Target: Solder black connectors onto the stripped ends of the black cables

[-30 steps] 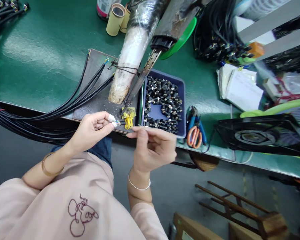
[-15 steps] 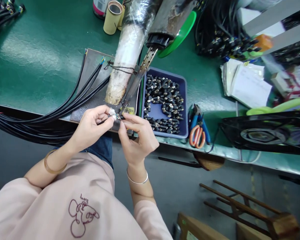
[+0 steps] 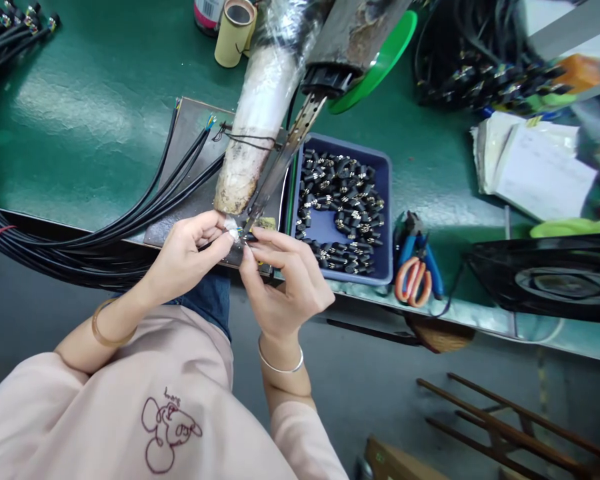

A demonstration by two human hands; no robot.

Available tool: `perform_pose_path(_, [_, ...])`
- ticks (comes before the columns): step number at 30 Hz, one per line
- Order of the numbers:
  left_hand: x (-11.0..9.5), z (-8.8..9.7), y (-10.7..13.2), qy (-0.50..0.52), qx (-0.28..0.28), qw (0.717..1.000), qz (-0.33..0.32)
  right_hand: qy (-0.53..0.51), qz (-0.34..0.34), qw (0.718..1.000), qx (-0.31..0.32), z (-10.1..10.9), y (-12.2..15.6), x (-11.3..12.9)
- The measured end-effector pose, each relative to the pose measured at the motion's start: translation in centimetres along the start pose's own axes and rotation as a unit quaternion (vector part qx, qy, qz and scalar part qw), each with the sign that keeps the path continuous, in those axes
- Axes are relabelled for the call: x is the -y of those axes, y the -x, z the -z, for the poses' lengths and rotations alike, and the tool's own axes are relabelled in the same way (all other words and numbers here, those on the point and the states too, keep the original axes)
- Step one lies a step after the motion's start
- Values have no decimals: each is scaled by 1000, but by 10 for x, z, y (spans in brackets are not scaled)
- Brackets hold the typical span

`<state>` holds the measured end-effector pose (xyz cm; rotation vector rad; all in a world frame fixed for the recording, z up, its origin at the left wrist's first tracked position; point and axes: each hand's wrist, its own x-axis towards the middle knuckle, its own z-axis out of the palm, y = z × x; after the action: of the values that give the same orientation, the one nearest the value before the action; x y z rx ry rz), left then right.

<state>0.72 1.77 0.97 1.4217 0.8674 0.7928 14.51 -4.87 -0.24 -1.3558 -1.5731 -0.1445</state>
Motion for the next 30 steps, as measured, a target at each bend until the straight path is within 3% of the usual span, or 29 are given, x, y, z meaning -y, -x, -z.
perform_pose_path(11, [2, 0, 4, -18, -3, 1000, 6, 45, 19, 999, -8, -3, 0, 0])
perform_pose_path(30, [-1, 3, 2, 2, 29, 999, 41, 16, 18, 999, 48, 3, 5, -2])
